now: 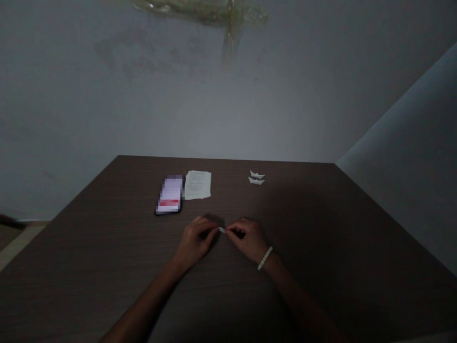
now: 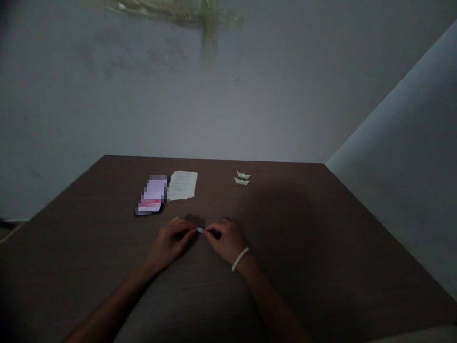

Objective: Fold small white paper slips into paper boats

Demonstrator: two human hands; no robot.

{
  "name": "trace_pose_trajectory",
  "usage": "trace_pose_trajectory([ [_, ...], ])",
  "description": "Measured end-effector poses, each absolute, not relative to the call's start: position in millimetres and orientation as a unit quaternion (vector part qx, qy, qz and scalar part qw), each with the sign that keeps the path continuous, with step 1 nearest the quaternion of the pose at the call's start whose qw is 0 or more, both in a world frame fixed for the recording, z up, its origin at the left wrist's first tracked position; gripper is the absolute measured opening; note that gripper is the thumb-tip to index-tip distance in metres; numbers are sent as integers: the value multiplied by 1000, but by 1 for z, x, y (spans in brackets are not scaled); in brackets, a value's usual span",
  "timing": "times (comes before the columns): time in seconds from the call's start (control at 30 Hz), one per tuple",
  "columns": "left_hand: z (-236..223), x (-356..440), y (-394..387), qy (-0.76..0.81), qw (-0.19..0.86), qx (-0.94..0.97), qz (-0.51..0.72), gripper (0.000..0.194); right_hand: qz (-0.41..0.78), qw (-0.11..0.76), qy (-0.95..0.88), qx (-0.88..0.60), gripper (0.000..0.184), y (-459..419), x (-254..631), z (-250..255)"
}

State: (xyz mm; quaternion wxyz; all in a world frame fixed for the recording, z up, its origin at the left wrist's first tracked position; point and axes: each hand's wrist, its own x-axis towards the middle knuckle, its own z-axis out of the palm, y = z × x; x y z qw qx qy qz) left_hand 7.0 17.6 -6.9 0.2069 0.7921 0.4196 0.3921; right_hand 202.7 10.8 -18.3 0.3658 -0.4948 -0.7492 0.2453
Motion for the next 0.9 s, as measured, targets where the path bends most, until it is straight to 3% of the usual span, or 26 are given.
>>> trace_pose_trajectory([
  [0.9, -7, 7, 20, 417, 282, 777, 378, 11, 237, 353, -772, -472, 8, 9, 201, -16],
])
